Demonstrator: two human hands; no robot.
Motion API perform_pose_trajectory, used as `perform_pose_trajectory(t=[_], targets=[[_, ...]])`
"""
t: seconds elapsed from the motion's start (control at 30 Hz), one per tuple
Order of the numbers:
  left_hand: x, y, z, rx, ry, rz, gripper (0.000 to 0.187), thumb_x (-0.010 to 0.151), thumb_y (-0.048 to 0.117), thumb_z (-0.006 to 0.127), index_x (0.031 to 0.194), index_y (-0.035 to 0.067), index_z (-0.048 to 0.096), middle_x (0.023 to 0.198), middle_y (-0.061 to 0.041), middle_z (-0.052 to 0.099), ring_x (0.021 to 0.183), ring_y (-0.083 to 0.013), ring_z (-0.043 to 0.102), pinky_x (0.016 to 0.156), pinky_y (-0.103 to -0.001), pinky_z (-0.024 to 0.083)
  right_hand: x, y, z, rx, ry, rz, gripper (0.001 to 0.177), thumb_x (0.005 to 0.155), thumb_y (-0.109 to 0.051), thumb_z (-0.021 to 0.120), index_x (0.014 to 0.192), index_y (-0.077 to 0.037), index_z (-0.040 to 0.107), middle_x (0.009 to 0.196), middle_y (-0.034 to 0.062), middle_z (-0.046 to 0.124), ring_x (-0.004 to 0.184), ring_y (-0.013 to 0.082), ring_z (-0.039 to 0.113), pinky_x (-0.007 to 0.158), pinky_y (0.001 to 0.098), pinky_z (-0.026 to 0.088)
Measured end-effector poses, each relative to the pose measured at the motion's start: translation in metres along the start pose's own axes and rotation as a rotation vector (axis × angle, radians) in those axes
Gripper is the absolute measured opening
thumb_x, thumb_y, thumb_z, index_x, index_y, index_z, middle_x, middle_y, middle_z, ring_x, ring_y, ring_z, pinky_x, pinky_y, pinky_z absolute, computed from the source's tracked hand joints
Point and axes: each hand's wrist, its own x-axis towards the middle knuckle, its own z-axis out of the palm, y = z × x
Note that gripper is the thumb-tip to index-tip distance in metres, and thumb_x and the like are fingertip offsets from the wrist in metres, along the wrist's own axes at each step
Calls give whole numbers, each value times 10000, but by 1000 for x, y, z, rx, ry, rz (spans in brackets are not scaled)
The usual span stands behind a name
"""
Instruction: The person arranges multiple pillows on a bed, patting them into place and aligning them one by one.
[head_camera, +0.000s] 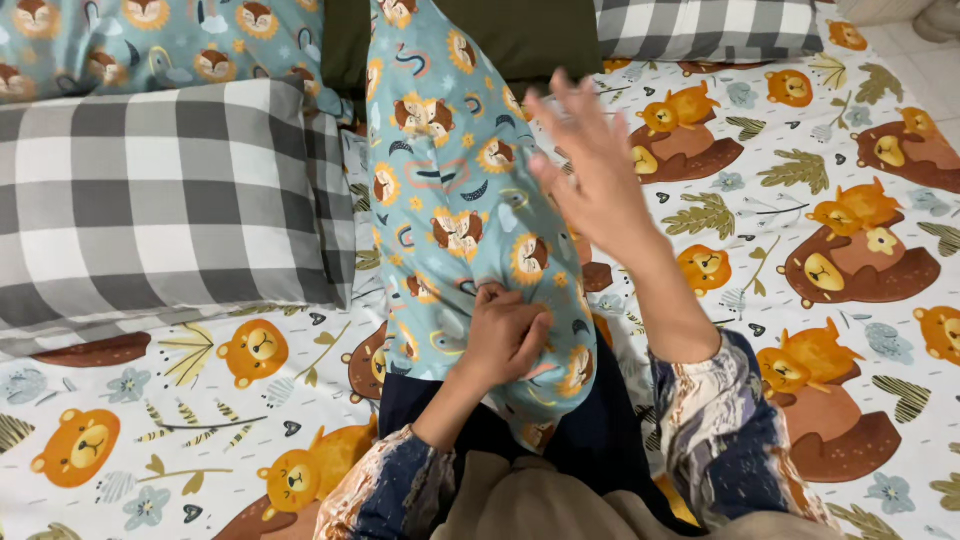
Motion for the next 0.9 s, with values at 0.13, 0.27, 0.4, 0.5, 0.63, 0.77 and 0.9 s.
perform_pose_trajectory(t=[0.13, 0.27, 0.4, 0.5, 0.63, 0.77, 0.9], targets=[[5, 5, 5, -15, 17, 37, 241, 978, 190, 564, 750, 132, 617, 653, -31, 604, 683, -272, 553, 803, -435, 374, 32, -4, 10, -70, 311, -118, 543, 1164, -377, 572, 1668, -308, 381, 1725, 52, 249, 1631, 315, 166, 1310, 619, 54], [-1, -7, 15, 39, 16, 89, 199, 931, 203, 582, 753, 120, 613, 679, -60, 589, 698, -273, 566, 812, -442, 375, 17, 35, 165, -294, -396, 2, 588, 1032, -502, 456, 1582, -318, 360, 1686, 68, 239, 1545, 368, 213, 1204, 674, 52], [5, -26, 19, -25, 14, 39, 197, 950, 197, 571, 782, 101, 609, 703, -65, 584, 712, -290, 553, 803, -442, 365, 25, 84, 196, -299, -833, 74, 658, 963, -565, 493, 1561, -302, 415, 1598, 70, 372, 1458, 348, 352, 1154, 643, 284], [6, -15, 18, -121, 4, -15, 260, 956, 175, 566, 704, 117, 590, 611, -55, 532, 658, -283, 541, 820, -439, 379, 88, 65, 132, -285, -718, 32, 594, 952, -558, 563, 1452, -238, 570, 1520, 54, 519, 1470, 272, 449, 1166, 624, 333], [6, -4, 15, -136, 20, -10, 256, 949, 164, 560, 700, 119, 601, 588, -54, 504, 627, -283, 521, 821, -434, 378, 143, 20, 57, -62, 94, -171, 609, 1102, -377, 612, 1632, -198, 372, 1710, 147, 306, 1595, 388, 243, 1265, 622, 182], [3, -6, 14, -134, 22, -15, 251, 938, 165, 563, 693, 124, 599, 607, -55, 516, 635, -280, 508, 845, -437, 386, 163, 44, 118, -186, 283, -87, 566, 1149, -343, 570, 1648, -211, 338, 1723, 59, 236, 1617, 302, 172, 1282, 576, 130], [-2, -12, 15, -132, 24, -32, 219, 951, 171, 570, 745, 122, 628, 632, -59, 529, 672, -273, 531, 865, -439, 386, 115, 95, 240, -516, -442, 32, 636, 1029, -430, 451, 1594, -193, 280, 1699, -13, 129, 1568, 259, 48, 1226, 629, 28]])
